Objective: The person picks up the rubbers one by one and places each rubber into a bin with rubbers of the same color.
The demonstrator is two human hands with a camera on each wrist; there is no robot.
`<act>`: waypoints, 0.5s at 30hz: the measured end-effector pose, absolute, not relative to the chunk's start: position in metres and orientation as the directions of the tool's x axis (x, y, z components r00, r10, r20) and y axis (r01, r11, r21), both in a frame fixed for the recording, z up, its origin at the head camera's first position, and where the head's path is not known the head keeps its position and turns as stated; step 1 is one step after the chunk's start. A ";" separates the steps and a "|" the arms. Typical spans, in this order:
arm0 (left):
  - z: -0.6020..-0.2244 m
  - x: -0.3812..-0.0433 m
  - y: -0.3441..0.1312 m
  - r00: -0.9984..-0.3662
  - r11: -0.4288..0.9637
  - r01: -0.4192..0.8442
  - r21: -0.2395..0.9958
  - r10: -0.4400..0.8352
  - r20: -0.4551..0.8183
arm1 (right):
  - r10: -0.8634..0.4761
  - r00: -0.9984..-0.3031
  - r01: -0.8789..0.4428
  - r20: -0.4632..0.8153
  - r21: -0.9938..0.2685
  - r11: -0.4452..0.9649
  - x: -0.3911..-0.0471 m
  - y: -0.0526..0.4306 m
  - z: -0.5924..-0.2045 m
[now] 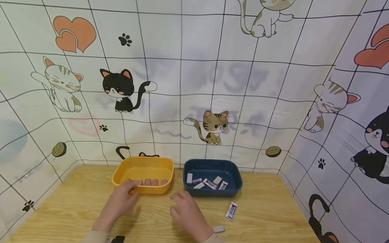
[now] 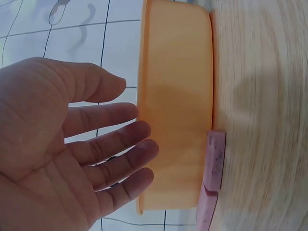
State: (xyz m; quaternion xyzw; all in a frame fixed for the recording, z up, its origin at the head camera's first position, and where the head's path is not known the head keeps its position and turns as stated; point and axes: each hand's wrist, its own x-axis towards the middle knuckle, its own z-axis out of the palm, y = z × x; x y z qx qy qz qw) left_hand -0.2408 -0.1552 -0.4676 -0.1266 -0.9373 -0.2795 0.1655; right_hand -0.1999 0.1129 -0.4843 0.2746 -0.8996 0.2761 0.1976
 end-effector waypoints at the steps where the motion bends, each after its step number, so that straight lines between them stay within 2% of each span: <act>1: -0.468 -0.241 -0.157 -0.916 0.813 0.327 0.482 0.147 0.373 | -0.390 -0.765 -0.609 0.513 -0.377 0.698 -0.200 0.112 -0.486; 9: -0.469 -0.242 -0.172 -0.962 0.827 0.242 0.507 0.135 0.239 | -0.425 -0.733 -0.646 0.531 -0.344 0.682 -0.198 0.106 -0.490; 15: -0.473 -0.247 -0.176 -0.963 0.833 0.241 0.498 0.142 0.229 | -0.451 -0.736 -0.649 0.504 -0.338 0.682 -0.196 0.103 -0.489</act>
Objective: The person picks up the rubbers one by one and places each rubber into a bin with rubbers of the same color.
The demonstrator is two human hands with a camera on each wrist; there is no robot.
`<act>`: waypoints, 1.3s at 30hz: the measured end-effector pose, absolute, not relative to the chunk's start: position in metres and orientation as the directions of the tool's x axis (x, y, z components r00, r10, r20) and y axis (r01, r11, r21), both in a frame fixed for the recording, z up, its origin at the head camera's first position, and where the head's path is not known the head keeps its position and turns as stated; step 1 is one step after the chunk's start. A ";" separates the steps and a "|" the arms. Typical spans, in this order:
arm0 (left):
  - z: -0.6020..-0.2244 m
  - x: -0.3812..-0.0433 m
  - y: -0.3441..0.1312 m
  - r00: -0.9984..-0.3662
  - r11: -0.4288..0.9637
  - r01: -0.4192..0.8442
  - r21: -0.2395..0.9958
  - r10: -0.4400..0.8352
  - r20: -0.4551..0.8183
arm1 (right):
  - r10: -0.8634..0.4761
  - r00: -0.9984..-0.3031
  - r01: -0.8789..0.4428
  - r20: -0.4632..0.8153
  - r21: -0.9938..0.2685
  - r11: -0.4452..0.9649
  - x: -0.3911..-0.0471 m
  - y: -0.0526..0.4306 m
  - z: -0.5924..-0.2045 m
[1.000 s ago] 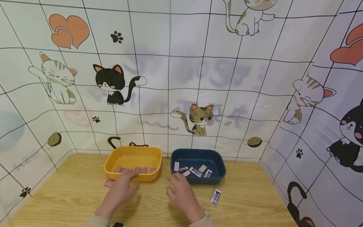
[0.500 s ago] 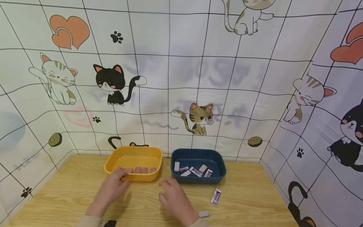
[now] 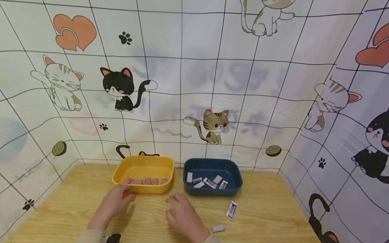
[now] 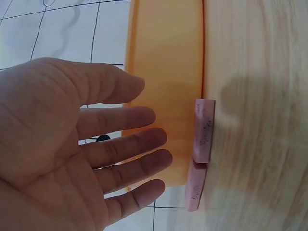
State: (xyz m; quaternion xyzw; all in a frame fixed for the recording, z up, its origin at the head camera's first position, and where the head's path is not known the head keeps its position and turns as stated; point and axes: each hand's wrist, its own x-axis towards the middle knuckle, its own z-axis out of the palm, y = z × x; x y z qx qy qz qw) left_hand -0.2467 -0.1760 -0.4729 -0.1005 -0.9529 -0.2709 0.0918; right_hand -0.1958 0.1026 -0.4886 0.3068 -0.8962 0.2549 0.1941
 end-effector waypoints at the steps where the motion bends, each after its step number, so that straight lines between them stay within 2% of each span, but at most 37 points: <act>1: -0.474 -0.247 -0.176 -0.962 0.835 0.243 0.493 0.143 0.231 | -0.454 -0.737 -0.648 0.500 -0.334 0.684 -0.196 0.102 -0.489; 25: -0.481 -0.244 -0.167 -0.971 0.906 0.216 0.365 0.160 0.179 | -0.493 -0.746 -0.652 0.447 -0.344 0.675 -0.194 0.100 -0.490; 34: -0.479 -0.236 -0.158 -0.969 0.844 0.248 0.476 0.203 0.145 | -0.498 -0.774 -0.628 0.390 -0.374 0.683 -0.193 0.101 -0.488; 39: -0.479 -0.234 -0.155 -0.967 0.836 0.253 0.487 0.211 0.140 | -0.501 -0.773 -0.630 0.390 -0.368 0.684 -0.193 0.101 -0.489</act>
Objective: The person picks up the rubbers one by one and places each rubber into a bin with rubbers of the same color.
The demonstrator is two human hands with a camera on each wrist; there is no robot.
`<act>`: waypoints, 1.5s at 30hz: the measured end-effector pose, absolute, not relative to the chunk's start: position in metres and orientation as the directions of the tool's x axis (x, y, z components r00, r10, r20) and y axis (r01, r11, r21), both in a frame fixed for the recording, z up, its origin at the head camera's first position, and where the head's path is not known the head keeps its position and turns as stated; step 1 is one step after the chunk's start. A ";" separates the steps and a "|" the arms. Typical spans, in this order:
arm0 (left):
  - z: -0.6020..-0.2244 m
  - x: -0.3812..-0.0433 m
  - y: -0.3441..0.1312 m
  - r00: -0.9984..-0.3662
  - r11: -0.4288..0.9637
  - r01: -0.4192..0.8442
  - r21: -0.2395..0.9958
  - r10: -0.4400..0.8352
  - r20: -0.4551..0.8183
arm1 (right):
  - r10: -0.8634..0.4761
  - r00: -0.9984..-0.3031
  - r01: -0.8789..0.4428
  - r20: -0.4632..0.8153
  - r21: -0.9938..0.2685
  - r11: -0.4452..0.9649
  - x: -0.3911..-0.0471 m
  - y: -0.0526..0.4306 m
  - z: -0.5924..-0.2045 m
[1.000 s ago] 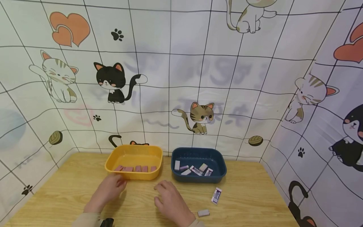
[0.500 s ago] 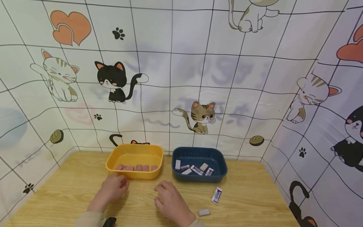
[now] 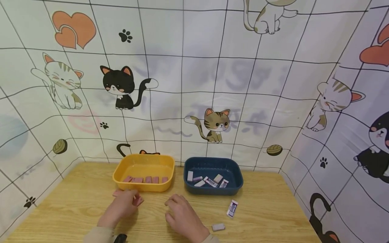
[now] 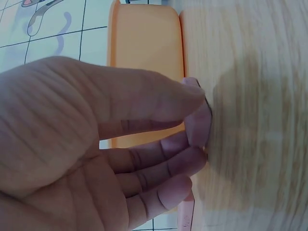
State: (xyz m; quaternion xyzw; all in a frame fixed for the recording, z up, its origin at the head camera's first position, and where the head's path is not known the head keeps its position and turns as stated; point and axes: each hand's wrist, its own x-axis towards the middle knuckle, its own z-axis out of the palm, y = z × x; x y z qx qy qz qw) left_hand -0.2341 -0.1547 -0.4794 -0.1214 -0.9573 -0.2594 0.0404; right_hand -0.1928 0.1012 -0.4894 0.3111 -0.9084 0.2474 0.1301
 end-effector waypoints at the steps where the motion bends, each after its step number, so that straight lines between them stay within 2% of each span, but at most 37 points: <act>1: -0.480 -0.234 -0.154 -0.969 0.832 0.248 0.495 0.208 0.136 | -0.501 -0.771 -0.632 0.394 -0.365 0.684 -0.193 0.101 -0.490; 10: -0.485 -0.234 -0.148 -0.950 0.805 0.311 0.506 0.245 0.194 | -0.501 -0.770 -0.632 0.395 -0.360 0.687 -0.193 0.102 -0.489; 16: -0.486 -0.233 -0.146 -0.942 0.784 0.335 0.522 0.282 0.181 | -0.498 -0.787 -0.614 0.365 -0.375 0.695 -0.194 0.103 -0.489; 27: -0.479 -0.233 -0.145 -0.967 0.810 0.245 0.533 0.241 0.078 | -0.500 -0.775 -0.627 0.387 -0.362 0.690 -0.194 0.105 -0.487; 34: -0.472 -0.232 -0.142 -0.956 0.772 0.288 0.567 0.270 0.119 | -0.501 -0.751 -0.650 0.429 -0.350 0.674 -0.195 0.107 -0.488; 39: -0.465 -0.231 -0.138 -0.941 0.773 0.337 0.537 0.297 0.163 | -0.496 -0.765 -0.638 0.412 -0.373 0.674 -0.195 0.108 -0.488; 45: -0.458 -0.231 -0.134 -0.948 0.764 0.316 0.562 0.274 0.160 | -0.488 -0.779 -0.622 0.393 -0.397 0.674 -0.195 0.107 -0.487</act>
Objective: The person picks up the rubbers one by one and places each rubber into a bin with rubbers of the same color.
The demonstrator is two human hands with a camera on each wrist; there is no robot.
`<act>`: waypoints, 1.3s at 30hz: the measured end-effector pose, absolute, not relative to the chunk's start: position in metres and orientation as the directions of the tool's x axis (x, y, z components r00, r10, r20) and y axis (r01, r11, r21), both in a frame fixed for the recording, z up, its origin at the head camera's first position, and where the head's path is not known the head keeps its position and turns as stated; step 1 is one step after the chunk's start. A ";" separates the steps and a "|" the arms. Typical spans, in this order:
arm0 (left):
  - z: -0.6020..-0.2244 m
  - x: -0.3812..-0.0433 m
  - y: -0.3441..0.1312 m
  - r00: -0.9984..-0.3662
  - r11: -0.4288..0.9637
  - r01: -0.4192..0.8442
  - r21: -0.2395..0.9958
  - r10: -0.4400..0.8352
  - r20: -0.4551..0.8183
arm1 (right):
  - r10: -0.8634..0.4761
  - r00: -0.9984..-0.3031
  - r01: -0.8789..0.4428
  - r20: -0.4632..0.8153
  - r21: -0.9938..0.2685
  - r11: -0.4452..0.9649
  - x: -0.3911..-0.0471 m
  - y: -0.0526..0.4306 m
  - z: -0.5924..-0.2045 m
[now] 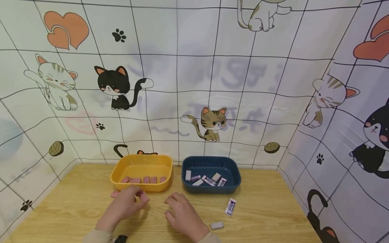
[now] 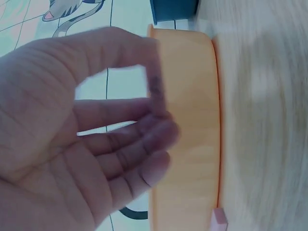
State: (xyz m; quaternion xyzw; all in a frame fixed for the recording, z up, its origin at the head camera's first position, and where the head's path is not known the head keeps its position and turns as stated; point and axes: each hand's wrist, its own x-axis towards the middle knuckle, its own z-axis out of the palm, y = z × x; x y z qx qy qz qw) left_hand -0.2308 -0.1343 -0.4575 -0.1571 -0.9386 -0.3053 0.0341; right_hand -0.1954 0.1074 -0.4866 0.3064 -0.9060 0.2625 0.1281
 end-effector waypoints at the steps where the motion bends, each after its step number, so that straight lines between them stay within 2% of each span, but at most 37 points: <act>1: -0.457 -0.231 -0.133 -0.948 0.761 0.318 0.566 0.271 0.167 | -0.486 -0.782 -0.619 0.390 -0.399 0.676 -0.196 0.107 -0.486; 7: -0.459 -0.234 -0.126 -0.927 0.756 0.367 0.542 0.249 0.281 | -0.470 -0.801 -0.594 0.369 -0.407 0.693 -0.197 0.107 -0.483; 14: -0.467 -0.235 -0.122 -0.864 0.772 0.427 0.471 0.193 0.466 | -0.458 -0.812 -0.580 0.363 -0.416 0.700 -0.197 0.109 -0.480; 22: -0.469 -0.244 -0.113 -0.846 0.818 0.409 0.405 0.174 0.503 | -0.441 -0.776 -0.616 0.451 -0.390 0.684 -0.197 0.115 -0.483; 27: -0.465 -0.254 -0.109 -0.791 0.819 0.467 0.333 0.218 0.572 | -0.432 -0.788 -0.603 0.438 -0.408 0.686 -0.198 0.118 -0.482; 32: -0.461 -0.263 -0.104 -0.795 0.822 0.471 0.320 0.239 0.557 | -0.418 -0.824 -0.559 0.383 -0.436 0.705 -0.199 0.119 -0.479; 39: -0.456 -0.277 -0.096 -0.876 0.836 0.403 0.373 0.234 0.422 | -0.427 -0.803 -0.586 0.416 -0.422 0.692 -0.204 0.122 -0.477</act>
